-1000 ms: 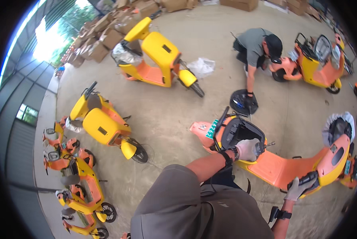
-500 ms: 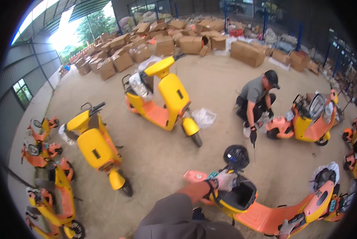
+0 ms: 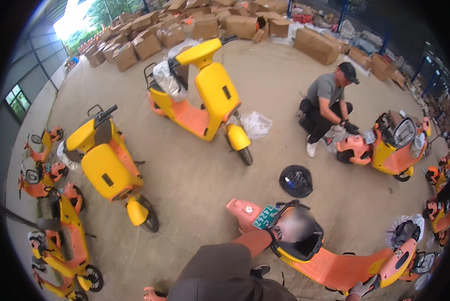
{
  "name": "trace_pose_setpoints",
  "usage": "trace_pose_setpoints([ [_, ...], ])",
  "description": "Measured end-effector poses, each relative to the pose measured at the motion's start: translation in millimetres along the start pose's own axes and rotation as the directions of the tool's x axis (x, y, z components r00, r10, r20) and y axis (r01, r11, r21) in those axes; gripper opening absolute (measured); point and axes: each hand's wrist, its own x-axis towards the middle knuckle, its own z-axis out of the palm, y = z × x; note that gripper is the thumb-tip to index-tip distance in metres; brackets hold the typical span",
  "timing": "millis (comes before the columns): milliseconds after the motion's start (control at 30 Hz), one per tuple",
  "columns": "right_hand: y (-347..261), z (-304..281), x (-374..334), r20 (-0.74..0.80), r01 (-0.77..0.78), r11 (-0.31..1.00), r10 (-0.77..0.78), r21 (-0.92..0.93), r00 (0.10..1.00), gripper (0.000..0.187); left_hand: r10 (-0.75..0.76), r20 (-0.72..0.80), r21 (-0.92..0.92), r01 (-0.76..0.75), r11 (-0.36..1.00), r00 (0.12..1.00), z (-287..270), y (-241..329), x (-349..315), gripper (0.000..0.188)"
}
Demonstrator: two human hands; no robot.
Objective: The person uses a power drill to secure components into the storage compartments and onto the frames of multiple electric scooters, moving between them in a warehouse.
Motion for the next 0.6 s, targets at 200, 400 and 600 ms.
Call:
trace_pose_setpoints([
  [200, -27, -33, -18, 0.313, 0.597, 0.603, -0.515, -0.529, 0.798, 0.049, -0.123, -0.064, -0.320, 0.097, 0.942, 0.990, -71, 11, -5, 0.035],
  [400, -45, -18, -16, 0.282, 0.304, 0.853, -0.195, -0.424, 0.940, 0.056, -0.194, -0.027, -0.457, 0.161, 0.875, 0.981, -115, 7, -26, 0.036],
  [600, 9, -51, 9, 0.267, 0.344, 0.865, -0.256, -0.365, 0.929, 0.051, -0.162, -0.052, -0.450, 0.122, 0.885, 0.985, -120, 4, -13, 0.032],
])
